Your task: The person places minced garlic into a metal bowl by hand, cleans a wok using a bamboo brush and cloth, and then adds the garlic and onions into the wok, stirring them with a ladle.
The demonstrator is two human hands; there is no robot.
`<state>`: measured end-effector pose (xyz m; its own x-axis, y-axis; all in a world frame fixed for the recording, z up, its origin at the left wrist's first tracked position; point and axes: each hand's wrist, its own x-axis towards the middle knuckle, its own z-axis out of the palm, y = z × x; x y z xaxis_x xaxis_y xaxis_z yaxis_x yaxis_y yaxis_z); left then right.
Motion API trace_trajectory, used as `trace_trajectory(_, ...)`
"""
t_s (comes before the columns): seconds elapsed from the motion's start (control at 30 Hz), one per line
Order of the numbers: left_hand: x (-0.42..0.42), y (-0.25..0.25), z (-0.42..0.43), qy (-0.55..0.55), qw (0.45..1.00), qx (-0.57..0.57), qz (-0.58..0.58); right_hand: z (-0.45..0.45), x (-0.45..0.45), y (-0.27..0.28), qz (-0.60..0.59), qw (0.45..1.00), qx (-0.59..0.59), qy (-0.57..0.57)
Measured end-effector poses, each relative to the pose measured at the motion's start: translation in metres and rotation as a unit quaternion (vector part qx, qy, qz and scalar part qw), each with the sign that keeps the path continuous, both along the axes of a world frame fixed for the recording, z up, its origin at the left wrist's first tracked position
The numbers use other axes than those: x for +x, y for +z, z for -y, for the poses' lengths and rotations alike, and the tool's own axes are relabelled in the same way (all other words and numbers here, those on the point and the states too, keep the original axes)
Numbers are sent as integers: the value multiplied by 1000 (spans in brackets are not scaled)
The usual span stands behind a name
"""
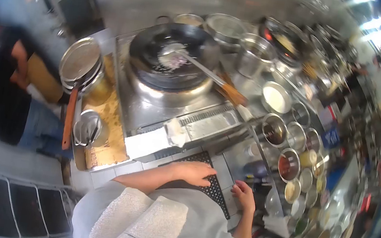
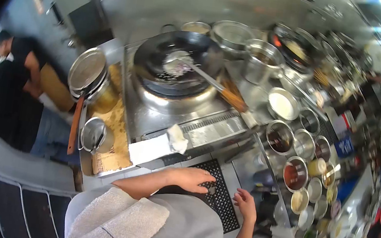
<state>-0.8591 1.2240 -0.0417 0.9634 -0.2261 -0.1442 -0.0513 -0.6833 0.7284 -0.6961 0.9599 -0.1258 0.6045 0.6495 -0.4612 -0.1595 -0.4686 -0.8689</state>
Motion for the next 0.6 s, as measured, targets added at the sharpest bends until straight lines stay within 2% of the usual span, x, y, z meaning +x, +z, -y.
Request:
trace_trajectory(0.03,-5,1,-16,29,999,6,16,-18,15,-9,-15,1000,-11,21)
trace_trajectory(0.1,-18,21,-42,91,994,22,-46,-54,41,-26,-51,997,-31,55)
trace_trajectory(0.13,-30,19,-51,139,990,30,26,-76,54,-36,-63,994,-46,73)
trace_trajectory(0.23,-54,46,-75,224,968,-45,-105,-139,90,-67,-125,983,-78,106)
trace_trajectory(0.33,-90,25,-83,282,949,-68,-123,-193,125,-105,-145,983,-96,54)
trace_trajectory(0.43,-117,8,-76,358,913,-66,-185,-236,163,-164,-161,976,-101,-111)
trace_trajectory(0.47,-125,5,-69,409,886,-66,-209,-243,210,-262,-259,946,-62,-182)
trace_trajectory(0.5,-136,-10,-61,458,865,-33,-204,-258,215,-277,-253,934,-21,-253)
trace_trajectory(0.57,-158,-58,-39,544,813,35,-204,-276,206,-252,-272,876,24,-397)
trace_trajectory(0.6,-165,-70,-25,581,781,32,-227,-277,206,-252,-281,861,29,-422)
